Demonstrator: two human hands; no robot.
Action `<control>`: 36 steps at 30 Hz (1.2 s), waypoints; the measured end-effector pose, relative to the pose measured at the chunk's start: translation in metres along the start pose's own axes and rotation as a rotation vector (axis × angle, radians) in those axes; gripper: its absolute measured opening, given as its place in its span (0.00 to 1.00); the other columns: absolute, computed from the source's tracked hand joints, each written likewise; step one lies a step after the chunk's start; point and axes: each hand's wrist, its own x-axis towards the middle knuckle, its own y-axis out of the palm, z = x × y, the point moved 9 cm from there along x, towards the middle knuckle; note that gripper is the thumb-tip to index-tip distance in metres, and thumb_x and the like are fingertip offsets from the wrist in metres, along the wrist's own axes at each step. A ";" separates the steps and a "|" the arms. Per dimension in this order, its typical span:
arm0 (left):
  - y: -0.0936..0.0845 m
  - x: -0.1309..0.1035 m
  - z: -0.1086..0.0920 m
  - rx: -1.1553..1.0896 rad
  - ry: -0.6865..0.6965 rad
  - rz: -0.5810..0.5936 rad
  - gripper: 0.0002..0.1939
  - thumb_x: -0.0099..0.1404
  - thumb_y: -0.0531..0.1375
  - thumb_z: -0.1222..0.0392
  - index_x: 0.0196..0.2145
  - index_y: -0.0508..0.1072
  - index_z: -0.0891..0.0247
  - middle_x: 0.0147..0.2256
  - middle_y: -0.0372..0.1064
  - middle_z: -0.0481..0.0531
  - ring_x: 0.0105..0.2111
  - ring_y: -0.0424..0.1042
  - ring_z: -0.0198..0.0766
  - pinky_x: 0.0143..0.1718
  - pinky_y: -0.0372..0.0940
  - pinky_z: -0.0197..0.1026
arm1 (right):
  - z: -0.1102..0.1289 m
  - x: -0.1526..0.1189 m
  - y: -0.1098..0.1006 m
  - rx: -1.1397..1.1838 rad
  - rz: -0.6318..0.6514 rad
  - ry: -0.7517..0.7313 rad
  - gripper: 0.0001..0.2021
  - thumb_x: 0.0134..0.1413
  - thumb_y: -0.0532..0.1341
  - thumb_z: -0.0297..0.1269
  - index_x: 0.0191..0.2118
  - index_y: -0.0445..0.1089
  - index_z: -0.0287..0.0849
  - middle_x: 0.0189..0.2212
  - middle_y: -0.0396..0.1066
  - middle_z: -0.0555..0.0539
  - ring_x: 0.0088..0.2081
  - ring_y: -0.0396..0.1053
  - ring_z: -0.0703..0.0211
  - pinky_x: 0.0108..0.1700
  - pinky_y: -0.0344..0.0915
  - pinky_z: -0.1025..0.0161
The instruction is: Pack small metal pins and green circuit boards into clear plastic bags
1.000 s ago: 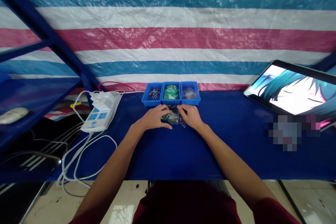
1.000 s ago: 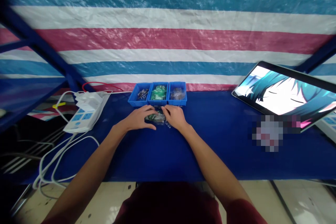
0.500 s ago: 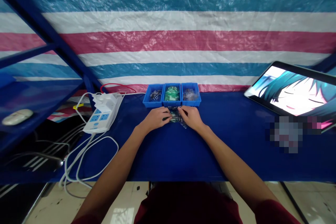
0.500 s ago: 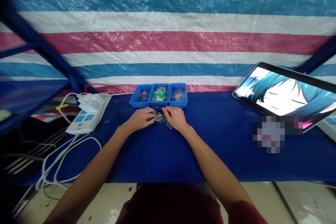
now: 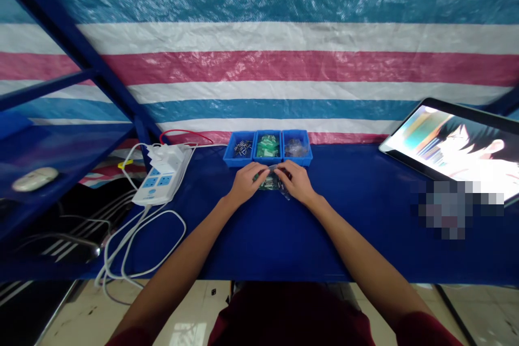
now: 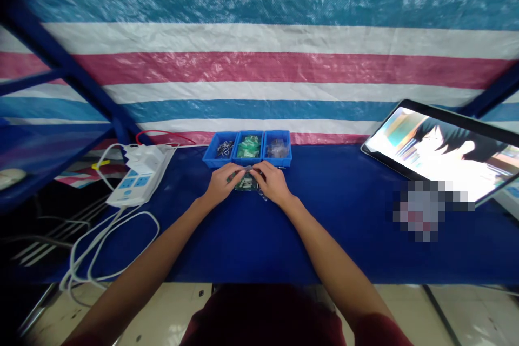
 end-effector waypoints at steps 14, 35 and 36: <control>0.005 -0.003 0.018 -0.331 -0.242 -0.075 0.19 0.63 0.60 0.53 0.49 0.69 0.63 0.31 0.74 0.50 0.29 0.73 0.34 0.32 0.68 0.36 | -0.008 0.000 -0.001 0.069 -0.015 0.128 0.15 0.62 0.55 0.44 0.26 0.65 0.43 0.22 0.67 0.51 0.25 0.63 0.63 0.31 0.58 0.66; -0.016 0.000 0.000 -0.121 -0.053 -0.225 0.12 0.66 0.58 0.53 0.33 0.76 0.63 0.37 0.70 0.54 0.36 0.71 0.36 0.35 0.67 0.39 | -0.006 -0.001 -0.009 0.098 -0.112 0.135 0.13 0.62 0.54 0.46 0.41 0.69 0.43 0.31 0.69 0.48 0.26 0.64 0.62 0.32 0.62 0.64; -0.015 0.000 0.001 -0.138 -0.064 -0.216 0.12 0.66 0.58 0.53 0.32 0.76 0.63 0.37 0.70 0.54 0.35 0.71 0.37 0.35 0.67 0.39 | -0.004 -0.001 -0.009 0.088 -0.113 0.121 0.12 0.62 0.54 0.45 0.38 0.69 0.44 0.30 0.69 0.47 0.27 0.64 0.61 0.33 0.63 0.64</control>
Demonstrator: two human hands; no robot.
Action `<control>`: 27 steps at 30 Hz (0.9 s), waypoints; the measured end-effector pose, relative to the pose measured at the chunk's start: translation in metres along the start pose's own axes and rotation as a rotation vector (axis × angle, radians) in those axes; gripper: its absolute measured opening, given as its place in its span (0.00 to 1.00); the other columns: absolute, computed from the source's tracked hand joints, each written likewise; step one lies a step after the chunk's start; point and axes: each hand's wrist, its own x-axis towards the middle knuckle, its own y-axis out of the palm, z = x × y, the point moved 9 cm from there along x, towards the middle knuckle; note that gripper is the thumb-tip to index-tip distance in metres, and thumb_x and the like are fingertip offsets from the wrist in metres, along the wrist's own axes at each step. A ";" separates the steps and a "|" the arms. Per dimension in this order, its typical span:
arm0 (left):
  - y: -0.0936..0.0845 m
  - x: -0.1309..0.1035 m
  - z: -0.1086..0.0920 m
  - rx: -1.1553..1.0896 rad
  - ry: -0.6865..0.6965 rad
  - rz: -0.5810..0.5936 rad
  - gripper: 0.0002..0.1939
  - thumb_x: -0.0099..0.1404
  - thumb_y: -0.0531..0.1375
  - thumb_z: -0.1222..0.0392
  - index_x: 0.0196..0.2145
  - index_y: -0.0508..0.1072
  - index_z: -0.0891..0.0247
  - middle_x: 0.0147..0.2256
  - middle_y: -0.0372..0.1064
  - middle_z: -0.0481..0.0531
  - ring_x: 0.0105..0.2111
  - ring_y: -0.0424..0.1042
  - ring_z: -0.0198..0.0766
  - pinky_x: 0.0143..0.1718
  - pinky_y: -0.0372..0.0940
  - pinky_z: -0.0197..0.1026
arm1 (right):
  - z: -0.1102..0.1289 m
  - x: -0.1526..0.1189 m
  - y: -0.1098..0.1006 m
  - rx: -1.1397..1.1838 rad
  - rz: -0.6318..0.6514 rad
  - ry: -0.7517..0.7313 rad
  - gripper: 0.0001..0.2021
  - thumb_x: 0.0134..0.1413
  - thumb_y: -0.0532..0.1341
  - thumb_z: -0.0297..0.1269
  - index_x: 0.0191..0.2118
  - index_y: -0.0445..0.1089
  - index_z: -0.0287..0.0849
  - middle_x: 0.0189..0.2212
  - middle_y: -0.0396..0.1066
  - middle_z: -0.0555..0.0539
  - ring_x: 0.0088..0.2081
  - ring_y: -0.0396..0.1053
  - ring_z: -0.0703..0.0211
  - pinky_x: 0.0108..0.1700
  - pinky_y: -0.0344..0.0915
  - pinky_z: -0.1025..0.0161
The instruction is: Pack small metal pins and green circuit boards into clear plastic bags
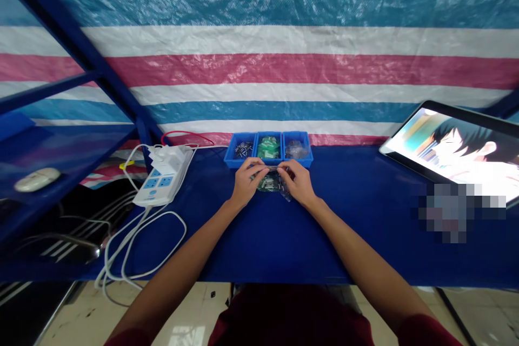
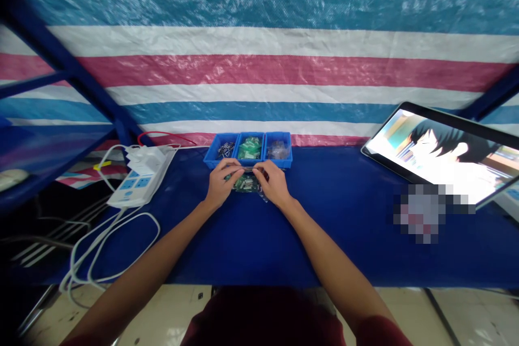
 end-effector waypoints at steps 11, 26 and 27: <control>0.010 -0.002 0.006 -0.119 -0.128 0.091 0.12 0.64 0.60 0.53 0.38 0.76 0.63 0.36 0.76 0.53 0.34 0.73 0.37 0.34 0.68 0.38 | 0.002 -0.001 0.004 -0.057 0.038 -0.039 0.14 0.64 0.51 0.44 0.33 0.67 0.43 0.28 0.66 0.48 0.29 0.63 0.61 0.34 0.61 0.64; 0.024 -0.009 0.030 -0.574 -0.406 0.072 0.19 0.57 0.65 0.54 0.41 0.61 0.60 0.27 0.71 0.43 0.19 0.67 0.28 0.22 0.63 0.31 | 0.005 -0.006 0.011 -0.010 0.078 -0.139 0.14 0.60 0.55 0.33 0.51 0.67 0.47 0.42 0.69 0.45 0.30 0.68 0.63 0.34 0.68 0.63; 0.025 -0.009 0.029 -0.598 -0.413 0.083 0.20 0.58 0.65 0.54 0.41 0.60 0.60 0.26 0.70 0.43 0.18 0.66 0.28 0.21 0.62 0.31 | 0.005 -0.006 0.011 -0.019 0.074 -0.144 0.15 0.60 0.56 0.33 0.52 0.66 0.47 0.43 0.69 0.45 0.30 0.68 0.63 0.34 0.68 0.63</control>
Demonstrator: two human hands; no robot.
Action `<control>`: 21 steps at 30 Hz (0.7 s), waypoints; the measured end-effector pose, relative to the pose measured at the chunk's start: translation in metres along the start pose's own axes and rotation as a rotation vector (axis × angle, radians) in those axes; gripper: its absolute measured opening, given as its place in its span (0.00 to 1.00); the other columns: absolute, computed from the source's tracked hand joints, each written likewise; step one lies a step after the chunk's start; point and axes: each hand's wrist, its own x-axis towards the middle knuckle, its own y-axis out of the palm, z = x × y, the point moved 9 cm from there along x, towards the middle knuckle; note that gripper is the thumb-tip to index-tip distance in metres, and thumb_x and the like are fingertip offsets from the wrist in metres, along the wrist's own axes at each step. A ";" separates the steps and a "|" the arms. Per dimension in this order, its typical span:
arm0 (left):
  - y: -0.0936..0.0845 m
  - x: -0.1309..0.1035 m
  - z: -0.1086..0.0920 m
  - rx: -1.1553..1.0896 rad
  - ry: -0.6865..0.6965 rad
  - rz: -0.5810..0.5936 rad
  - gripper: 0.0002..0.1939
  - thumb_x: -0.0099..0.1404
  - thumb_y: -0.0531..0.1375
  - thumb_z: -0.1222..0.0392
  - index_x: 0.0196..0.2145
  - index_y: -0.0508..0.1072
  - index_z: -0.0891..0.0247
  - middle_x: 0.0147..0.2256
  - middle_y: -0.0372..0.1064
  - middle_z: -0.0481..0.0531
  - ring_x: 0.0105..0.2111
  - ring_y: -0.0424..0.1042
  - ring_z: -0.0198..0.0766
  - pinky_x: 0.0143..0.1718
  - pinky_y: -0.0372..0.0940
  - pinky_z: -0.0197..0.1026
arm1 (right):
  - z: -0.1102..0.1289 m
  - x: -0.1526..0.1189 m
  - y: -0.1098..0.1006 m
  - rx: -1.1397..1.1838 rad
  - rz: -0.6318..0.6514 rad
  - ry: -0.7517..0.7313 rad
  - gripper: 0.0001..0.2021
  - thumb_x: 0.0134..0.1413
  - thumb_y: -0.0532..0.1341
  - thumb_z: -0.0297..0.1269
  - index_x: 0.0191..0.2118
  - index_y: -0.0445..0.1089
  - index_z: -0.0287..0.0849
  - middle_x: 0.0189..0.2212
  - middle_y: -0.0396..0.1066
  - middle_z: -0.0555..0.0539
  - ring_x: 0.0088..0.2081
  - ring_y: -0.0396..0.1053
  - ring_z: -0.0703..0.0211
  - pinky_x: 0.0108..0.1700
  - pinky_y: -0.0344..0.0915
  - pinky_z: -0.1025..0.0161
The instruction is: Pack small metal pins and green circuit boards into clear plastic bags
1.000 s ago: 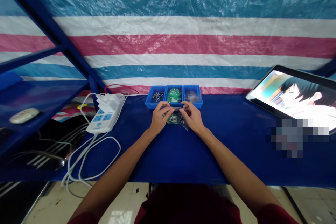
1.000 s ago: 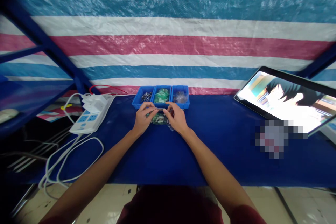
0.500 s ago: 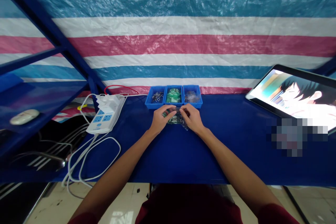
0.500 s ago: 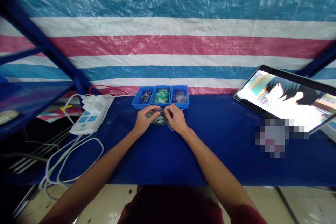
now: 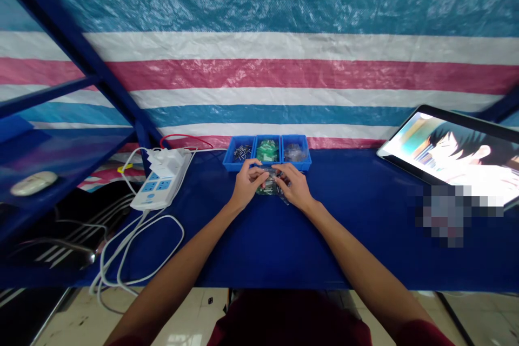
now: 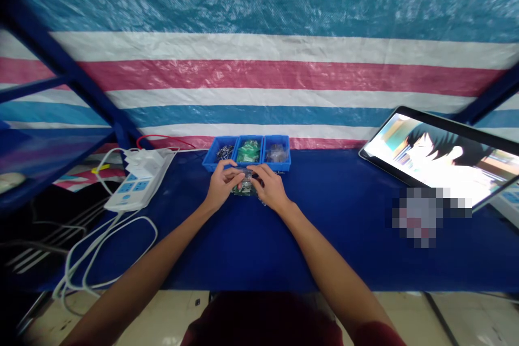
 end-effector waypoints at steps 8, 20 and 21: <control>0.000 -0.002 -0.006 0.092 0.029 0.025 0.14 0.65 0.58 0.49 0.33 0.69 0.64 0.22 0.65 0.45 0.21 0.66 0.31 0.24 0.64 0.34 | 0.009 0.003 -0.004 -0.060 -0.031 -0.072 0.09 0.63 0.54 0.36 0.39 0.71 0.43 0.37 0.70 0.43 0.40 0.70 0.57 0.40 0.67 0.63; -0.012 0.000 -0.009 0.290 0.096 -0.086 0.12 0.62 0.61 0.50 0.34 0.72 0.64 0.24 0.69 0.47 0.24 0.69 0.33 0.29 0.63 0.35 | 0.001 0.002 -0.004 -0.025 -0.016 0.045 0.13 0.63 0.51 0.35 0.47 0.70 0.43 0.33 0.73 0.46 0.32 0.70 0.60 0.38 0.67 0.63; -0.013 0.000 -0.007 0.237 0.065 -0.088 0.13 0.61 0.62 0.51 0.36 0.70 0.63 0.22 0.68 0.45 0.22 0.67 0.32 0.26 0.62 0.34 | 0.002 0.002 -0.003 -0.012 -0.009 0.030 0.14 0.62 0.51 0.33 0.50 0.69 0.44 0.35 0.73 0.46 0.33 0.70 0.60 0.38 0.68 0.63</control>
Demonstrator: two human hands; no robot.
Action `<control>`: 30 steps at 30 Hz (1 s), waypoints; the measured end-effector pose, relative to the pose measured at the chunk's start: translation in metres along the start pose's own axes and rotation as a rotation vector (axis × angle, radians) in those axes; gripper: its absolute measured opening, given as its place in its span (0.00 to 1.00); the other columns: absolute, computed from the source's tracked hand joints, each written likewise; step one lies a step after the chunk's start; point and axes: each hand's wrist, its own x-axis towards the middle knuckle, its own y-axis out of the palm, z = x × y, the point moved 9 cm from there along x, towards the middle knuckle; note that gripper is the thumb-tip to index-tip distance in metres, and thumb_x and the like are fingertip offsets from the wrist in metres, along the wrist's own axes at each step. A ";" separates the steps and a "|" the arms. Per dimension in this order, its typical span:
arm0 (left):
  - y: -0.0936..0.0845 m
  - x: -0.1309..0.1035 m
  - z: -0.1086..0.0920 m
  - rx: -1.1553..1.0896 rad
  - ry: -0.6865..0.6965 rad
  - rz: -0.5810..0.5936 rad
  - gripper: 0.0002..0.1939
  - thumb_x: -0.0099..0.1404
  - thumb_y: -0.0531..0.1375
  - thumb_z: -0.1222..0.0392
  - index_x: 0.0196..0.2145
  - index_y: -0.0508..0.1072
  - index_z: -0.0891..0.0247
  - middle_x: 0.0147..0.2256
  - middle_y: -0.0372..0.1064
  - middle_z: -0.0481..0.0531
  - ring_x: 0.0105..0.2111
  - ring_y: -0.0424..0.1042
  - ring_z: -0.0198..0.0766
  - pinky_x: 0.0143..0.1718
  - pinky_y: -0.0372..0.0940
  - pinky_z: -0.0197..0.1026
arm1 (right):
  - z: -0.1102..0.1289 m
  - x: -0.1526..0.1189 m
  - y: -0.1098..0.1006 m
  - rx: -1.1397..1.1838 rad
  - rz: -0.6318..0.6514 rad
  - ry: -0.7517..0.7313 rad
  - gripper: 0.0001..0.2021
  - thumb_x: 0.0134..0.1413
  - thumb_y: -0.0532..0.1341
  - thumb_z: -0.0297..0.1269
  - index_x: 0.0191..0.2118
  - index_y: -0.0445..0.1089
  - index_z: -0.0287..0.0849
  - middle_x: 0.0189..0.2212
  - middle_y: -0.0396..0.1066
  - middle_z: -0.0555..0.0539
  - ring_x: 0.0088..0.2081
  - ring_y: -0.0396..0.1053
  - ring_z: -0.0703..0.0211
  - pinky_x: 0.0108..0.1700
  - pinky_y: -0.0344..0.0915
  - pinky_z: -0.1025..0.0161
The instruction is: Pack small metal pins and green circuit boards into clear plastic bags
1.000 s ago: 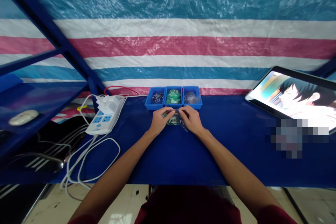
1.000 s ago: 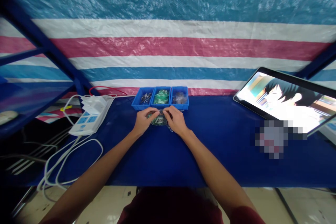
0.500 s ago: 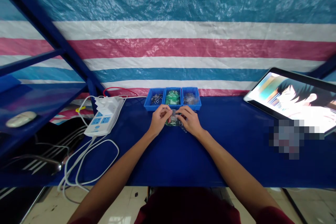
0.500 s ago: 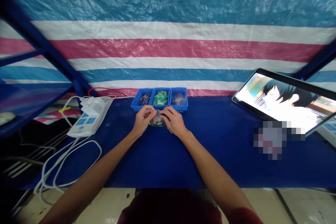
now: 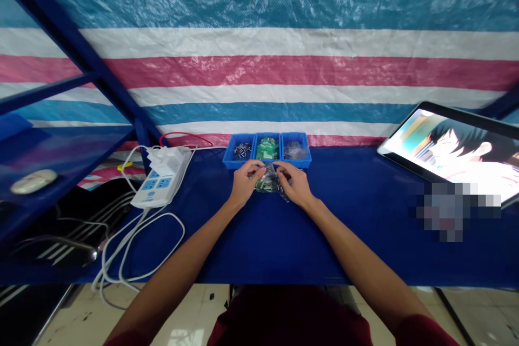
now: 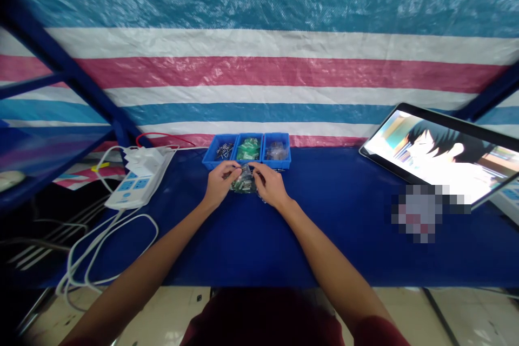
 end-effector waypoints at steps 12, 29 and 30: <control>-0.002 0.000 -0.009 0.129 0.066 0.024 0.14 0.68 0.53 0.50 0.36 0.71 0.63 0.20 0.63 0.44 0.20 0.63 0.30 0.25 0.60 0.33 | -0.020 0.002 -0.015 0.197 -0.176 0.232 0.12 0.57 0.60 0.44 0.34 0.75 0.41 0.26 0.73 0.47 0.26 0.69 0.60 0.33 0.68 0.61; 0.017 -0.003 0.001 0.680 0.315 0.625 0.23 0.53 0.68 0.47 0.45 0.75 0.58 0.44 0.70 0.55 0.45 0.68 0.47 0.47 0.64 0.47 | -0.039 0.006 -0.024 -0.197 -0.094 0.270 0.07 0.53 0.58 0.33 0.32 0.75 0.42 0.30 0.75 0.47 0.28 0.69 0.59 0.35 0.65 0.60; 0.017 -0.004 0.002 0.682 0.319 0.623 0.21 0.54 0.67 0.48 0.44 0.76 0.58 0.44 0.71 0.55 0.44 0.69 0.47 0.46 0.64 0.46 | -0.037 0.006 -0.018 -0.237 -0.040 0.254 0.06 0.52 0.59 0.33 0.32 0.74 0.42 0.28 0.74 0.47 0.28 0.68 0.59 0.35 0.64 0.61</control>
